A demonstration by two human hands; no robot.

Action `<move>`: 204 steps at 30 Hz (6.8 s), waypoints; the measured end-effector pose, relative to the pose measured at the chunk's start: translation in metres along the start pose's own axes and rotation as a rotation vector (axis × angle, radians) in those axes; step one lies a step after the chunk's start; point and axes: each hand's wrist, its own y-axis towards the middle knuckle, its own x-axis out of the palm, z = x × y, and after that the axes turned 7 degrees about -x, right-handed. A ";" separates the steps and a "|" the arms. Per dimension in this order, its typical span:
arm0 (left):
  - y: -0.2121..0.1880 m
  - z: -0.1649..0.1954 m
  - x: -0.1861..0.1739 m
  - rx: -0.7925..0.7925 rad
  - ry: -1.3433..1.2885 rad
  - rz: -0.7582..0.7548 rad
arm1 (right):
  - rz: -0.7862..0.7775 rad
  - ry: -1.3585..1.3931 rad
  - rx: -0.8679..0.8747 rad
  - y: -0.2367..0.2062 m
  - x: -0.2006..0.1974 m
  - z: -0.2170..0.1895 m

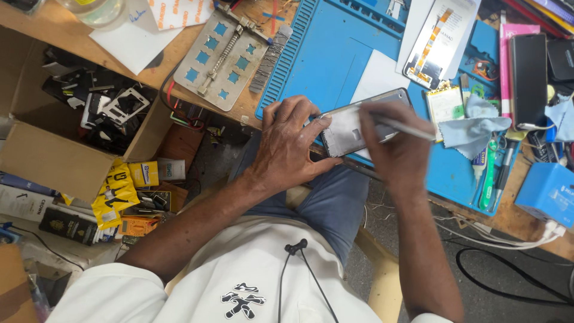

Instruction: The person uses a metal spudger to pry and separate the screen assembly from the smartphone frame, then wipes the back surface with a cloth. The person continues to pry along the edges and corners, then wipes the surface again.

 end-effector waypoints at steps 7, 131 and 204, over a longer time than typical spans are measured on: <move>-0.001 -0.001 0.002 -0.007 0.009 0.005 | -0.058 -0.095 0.067 0.011 -0.002 0.003; -0.004 -0.003 0.001 -0.019 -0.066 0.012 | 0.170 -0.278 -0.030 -0.048 0.027 -0.004; 0.014 0.008 -0.003 0.021 0.028 -0.012 | 0.329 -0.322 0.136 -0.021 -0.032 0.036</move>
